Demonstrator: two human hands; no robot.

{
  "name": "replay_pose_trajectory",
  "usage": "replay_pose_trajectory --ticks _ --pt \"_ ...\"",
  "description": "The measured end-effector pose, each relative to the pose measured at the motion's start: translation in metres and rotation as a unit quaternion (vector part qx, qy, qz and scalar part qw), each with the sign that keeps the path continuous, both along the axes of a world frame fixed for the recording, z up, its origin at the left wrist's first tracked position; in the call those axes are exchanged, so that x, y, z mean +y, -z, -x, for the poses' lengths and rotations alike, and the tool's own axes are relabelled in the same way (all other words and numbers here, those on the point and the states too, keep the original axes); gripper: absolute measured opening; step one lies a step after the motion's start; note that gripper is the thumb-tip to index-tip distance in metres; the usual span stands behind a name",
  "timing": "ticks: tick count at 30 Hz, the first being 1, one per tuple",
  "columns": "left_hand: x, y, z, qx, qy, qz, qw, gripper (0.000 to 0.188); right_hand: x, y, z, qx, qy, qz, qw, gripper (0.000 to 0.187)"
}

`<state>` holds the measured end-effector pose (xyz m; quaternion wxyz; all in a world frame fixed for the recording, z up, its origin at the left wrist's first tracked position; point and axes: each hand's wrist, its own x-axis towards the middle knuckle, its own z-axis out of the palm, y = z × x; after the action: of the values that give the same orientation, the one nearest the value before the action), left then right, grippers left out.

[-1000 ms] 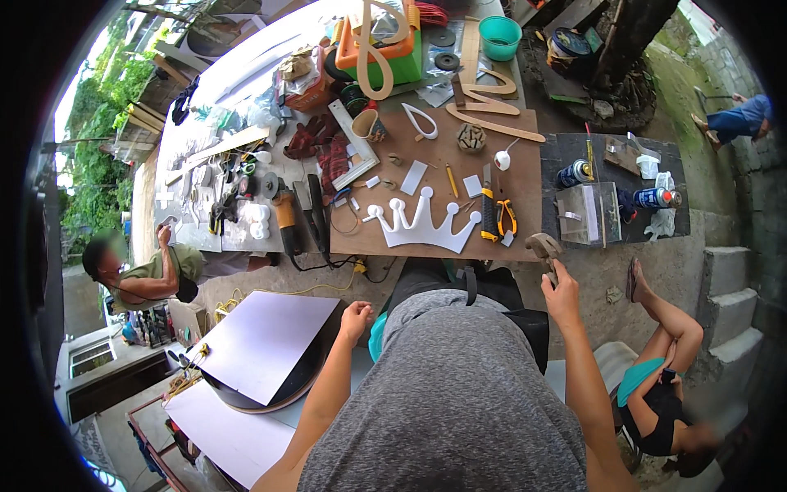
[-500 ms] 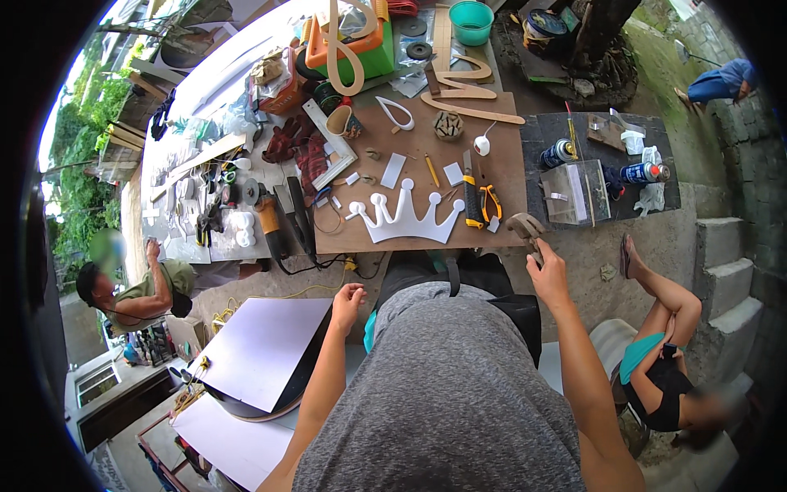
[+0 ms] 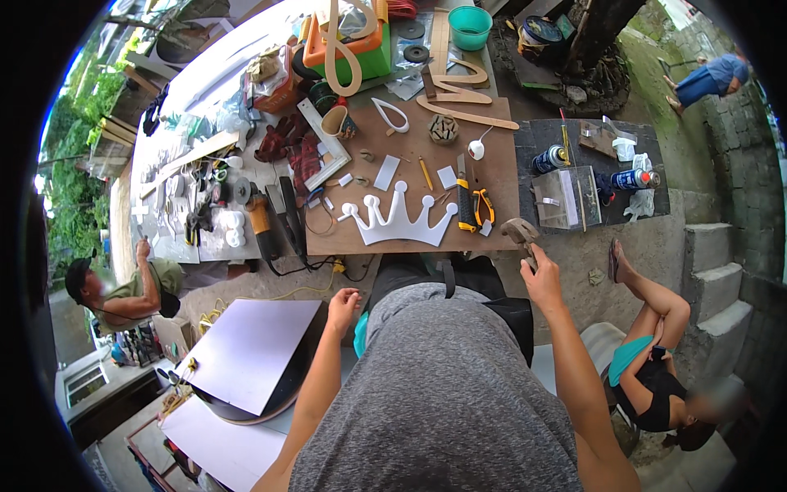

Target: Assembling crown-shaped sign components by pinning or nailing them onto a base using a hammer and pencil for marking.

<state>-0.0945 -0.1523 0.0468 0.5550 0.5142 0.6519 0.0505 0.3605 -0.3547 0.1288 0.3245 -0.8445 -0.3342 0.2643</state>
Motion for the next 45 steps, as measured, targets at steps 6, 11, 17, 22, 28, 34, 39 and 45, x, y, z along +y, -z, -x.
replay_pose_trajectory --ticks 6,11,17,22,28,34,39,45 --pt "-0.001 -0.005 -0.001 -0.001 0.001 0.008 1.0 0.021 0.01 -0.007 -0.001 -0.005 -0.009 0.002 1.0 0.046" --pt "0.011 -0.012 -0.002 0.049 0.021 0.014 0.998 0.021 0.002 -0.005 -0.001 -0.008 -0.007 -0.008 1.0 0.046" --pt "0.0 -0.007 0.003 0.003 -0.006 0.016 1.0 0.021 0.011 -0.005 0.002 0.009 -0.003 0.004 1.0 0.046" --pt "0.015 -0.012 -0.004 0.032 0.009 0.03 0.999 0.022 0.012 0.001 0.001 0.001 -0.001 -0.011 1.0 0.046" --pt "0.013 0.003 0.005 0.001 0.023 -0.035 0.999 0.021 0.02 -0.001 0.001 0.004 0.0 0.003 1.0 0.044" --pt "0.01 0.021 0.007 0.032 0.04 -0.027 0.998 0.022 0.01 0.021 -0.004 -0.004 -0.003 -0.017 1.0 0.044" --pt "0.02 0.02 0.01 0.051 0.055 -0.057 0.995 0.024 0.015 0.019 -0.003 -0.008 -0.015 -0.04 0.999 0.048" --pt "0.045 0.013 -0.013 0.04 0.057 -0.051 0.996 0.027 0.018 0.022 -0.006 -0.007 0.0 -0.04 0.999 0.051"
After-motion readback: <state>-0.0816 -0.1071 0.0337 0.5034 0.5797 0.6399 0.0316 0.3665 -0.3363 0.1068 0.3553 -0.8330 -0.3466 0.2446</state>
